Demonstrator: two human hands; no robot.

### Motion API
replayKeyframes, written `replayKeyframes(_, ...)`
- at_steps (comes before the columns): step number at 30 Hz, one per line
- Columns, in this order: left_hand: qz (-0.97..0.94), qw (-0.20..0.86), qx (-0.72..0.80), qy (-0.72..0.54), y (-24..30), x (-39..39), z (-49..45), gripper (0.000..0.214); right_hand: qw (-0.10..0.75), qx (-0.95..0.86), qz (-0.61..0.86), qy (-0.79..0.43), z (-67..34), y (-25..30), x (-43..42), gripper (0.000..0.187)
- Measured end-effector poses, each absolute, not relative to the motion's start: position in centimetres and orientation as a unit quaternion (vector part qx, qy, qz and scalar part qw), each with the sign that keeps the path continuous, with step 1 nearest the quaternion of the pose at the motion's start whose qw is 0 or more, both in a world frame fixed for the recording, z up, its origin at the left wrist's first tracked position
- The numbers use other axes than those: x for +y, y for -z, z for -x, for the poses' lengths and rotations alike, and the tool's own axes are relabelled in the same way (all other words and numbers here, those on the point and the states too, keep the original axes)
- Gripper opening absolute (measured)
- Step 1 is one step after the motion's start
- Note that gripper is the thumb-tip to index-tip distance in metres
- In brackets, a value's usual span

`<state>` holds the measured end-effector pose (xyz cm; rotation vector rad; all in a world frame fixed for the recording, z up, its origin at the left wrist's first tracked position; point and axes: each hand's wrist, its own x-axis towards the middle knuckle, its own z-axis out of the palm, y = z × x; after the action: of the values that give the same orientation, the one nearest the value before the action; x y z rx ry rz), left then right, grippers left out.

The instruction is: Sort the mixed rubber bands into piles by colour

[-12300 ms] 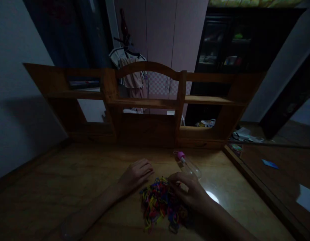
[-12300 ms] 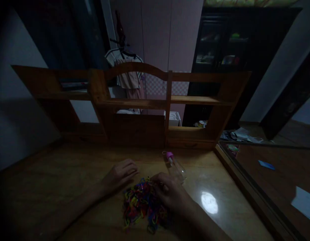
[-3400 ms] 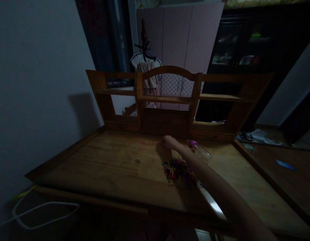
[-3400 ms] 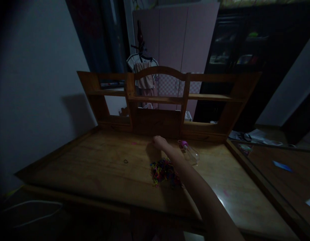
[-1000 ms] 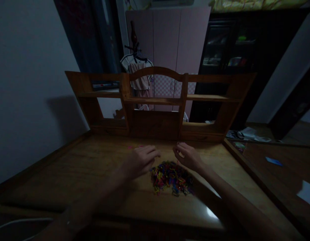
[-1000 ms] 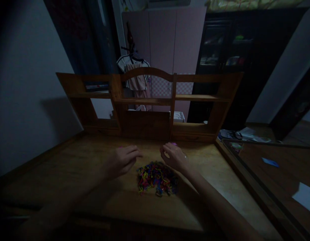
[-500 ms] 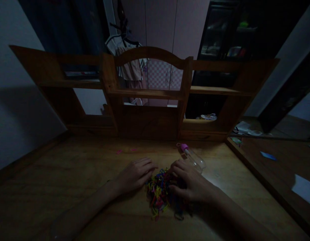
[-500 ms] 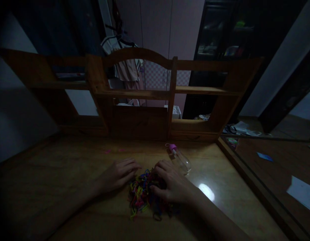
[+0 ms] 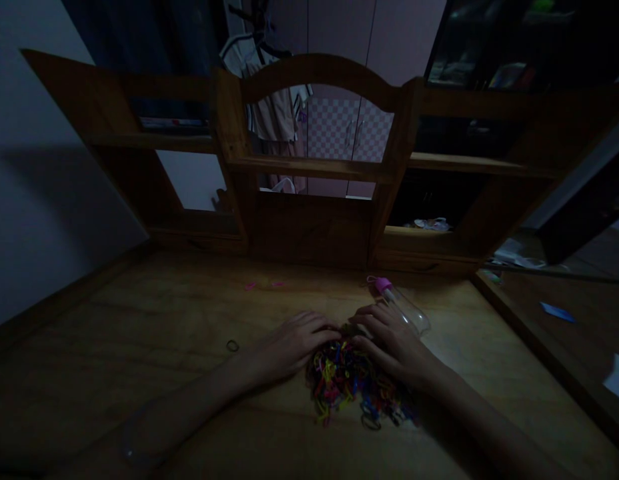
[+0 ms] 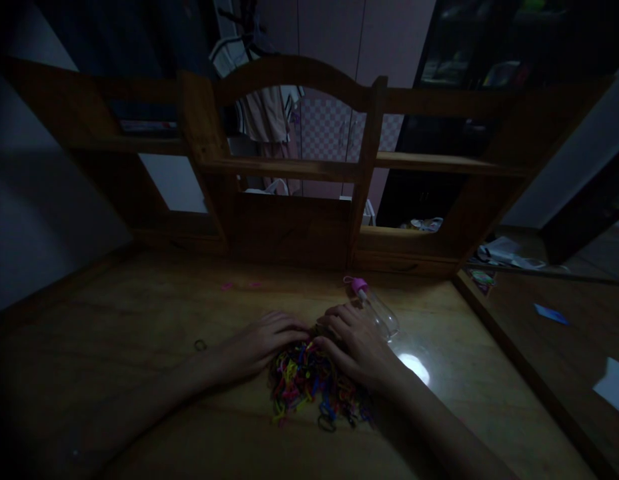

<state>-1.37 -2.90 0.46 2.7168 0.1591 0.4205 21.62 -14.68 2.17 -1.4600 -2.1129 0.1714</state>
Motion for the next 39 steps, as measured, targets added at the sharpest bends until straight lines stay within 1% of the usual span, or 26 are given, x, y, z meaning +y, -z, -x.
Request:
replayKeyframes(3,-0.966,0.188,0.083,-0.155,-0.1,-2.7,1.3,0.027,0.283,-0.786,0.545,-0.065,-21.3,-2.2,-14.7,0.025)
replayKeyframes(8,-0.966,0.18,0.103,-0.157,0.1,-2.2,1.4,0.02,0.296,-0.787,0.538,-0.059,-21.3,-2.1,-14.8,0.024)
replayKeyframes(15,-0.95,0.223,0.118,-0.184,-0.2,-2.8,1.3,0.018,0.285,-0.785,0.546,-0.069,-21.2,-2.3,-14.8,0.023)
replayKeyframes(18,-0.947,0.216,0.141,-0.191,-0.2,-2.2,1.4,0.019,0.284,-0.784,0.547,-0.074,-21.2,-2.4,-14.8,0.023)
replayKeyframes(20,-0.946,0.171,0.179,-0.208,0.1,-0.5,1.9,0.023,0.285,-0.784,0.547,-0.074,-21.3,-2.5,-14.8,0.023)
replayKeyframes(23,-0.937,0.062,0.255,-0.231,0.9,3.3,3.4,0.03,0.287,-0.785,0.543,-0.074,-21.4,-2.5,-14.8,0.023)
replayKeyframes(26,-0.933,-0.008,0.301,-0.197,1.4,6.2,5.1,0.034,0.292,-0.787,0.539,-0.074,-21.4,-2.3,-14.9,0.023)
replayKeyframes(29,-0.931,-0.061,0.325,-0.152,1.0,6.8,5.7,0.027,0.295,-0.787,0.536,-0.08,-21.3,-2.2,-15.0,0.023)
replayKeyframes(33,-0.9,-0.153,0.388,-0.127,0.1,5.9,5.9,0.018,0.297,-0.787,0.535,-0.087,-21.2,-2.1,-15.1,0.022)
replayKeyframes(36,-0.863,-0.189,0.445,-0.144,-0.2,5.6,6.2,0.015,0.299,-0.787,0.532,-0.091,-21.1,-2.2,-15.1,0.022)
replayKeyframes(38,-0.854,-0.175,0.456,-0.178,-0.3,5.5,6.2,0.018,0.299,-0.788,0.531,-0.093,-21.1,-2.2,-15.2,0.022)
replayKeyframes(39,-0.859,-0.15,0.446,-0.199,-0.3,5.4,6.0,0.02,0.3,-0.788,0.53,-0.093,-21.1,-2.2,-15.2,0.022)
